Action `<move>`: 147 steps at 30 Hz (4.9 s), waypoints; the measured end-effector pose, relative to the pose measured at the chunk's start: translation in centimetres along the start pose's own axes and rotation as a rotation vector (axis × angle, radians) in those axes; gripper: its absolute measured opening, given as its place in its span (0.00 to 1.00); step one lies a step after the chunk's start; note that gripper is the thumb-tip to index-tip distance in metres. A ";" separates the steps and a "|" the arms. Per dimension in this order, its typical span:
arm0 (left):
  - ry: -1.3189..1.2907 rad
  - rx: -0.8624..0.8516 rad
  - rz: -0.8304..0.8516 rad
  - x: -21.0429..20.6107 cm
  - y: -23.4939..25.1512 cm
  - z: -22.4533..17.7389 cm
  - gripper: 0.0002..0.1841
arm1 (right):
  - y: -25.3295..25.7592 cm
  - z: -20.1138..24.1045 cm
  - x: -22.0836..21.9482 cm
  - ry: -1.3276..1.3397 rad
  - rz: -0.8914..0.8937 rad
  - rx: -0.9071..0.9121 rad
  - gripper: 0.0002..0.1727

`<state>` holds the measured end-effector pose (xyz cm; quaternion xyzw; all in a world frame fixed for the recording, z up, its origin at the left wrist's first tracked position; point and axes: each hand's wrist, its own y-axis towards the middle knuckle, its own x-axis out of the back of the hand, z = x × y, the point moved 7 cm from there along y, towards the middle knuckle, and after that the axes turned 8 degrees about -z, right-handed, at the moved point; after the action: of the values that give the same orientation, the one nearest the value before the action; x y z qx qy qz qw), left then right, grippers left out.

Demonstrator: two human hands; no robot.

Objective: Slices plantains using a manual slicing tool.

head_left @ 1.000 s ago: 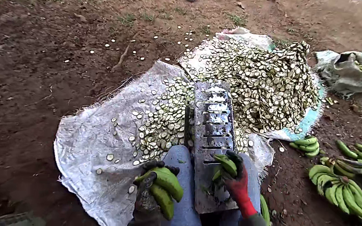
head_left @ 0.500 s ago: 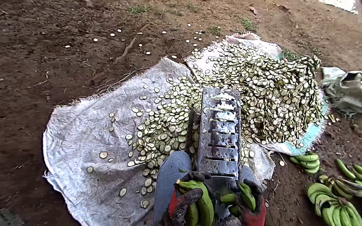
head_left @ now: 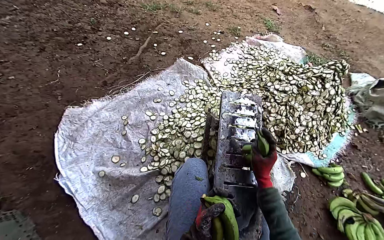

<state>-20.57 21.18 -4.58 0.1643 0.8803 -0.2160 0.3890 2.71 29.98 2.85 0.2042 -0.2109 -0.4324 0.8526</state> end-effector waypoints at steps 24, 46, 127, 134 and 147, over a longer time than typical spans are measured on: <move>-0.097 -0.022 0.123 -0.9 0.3 0.4 0.24 | -7.6 2.3 3.0 -0.084 0.178 0.136 0.18; -0.224 -0.012 0.193 -1.2 0.8 0.5 0.24 | 7.2 -0.6 -7.4 -0.517 0.115 0.207 0.18; -0.136 -0.049 0.203 -1.2 1.2 1.3 0.24 | 18.9 -5.0 -16.3 -0.615 0.288 -0.105 0.26; -0.064 -0.053 0.155 -1.2 1.1 1.5 0.25 | 10.0 -6.4 3.2 -0.229 -0.041 -0.183 0.21; 0.254 -0.210 0.284 -10.7 5.1 -3.2 0.17 | -14.1 1.2 25.6 -0.205 0.183 -0.687 0.60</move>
<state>-13.37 25.87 4.14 0.2713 0.9080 -0.0437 0.3164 6.63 1.00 1.09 -0.1579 -0.1553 -0.4180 0.8810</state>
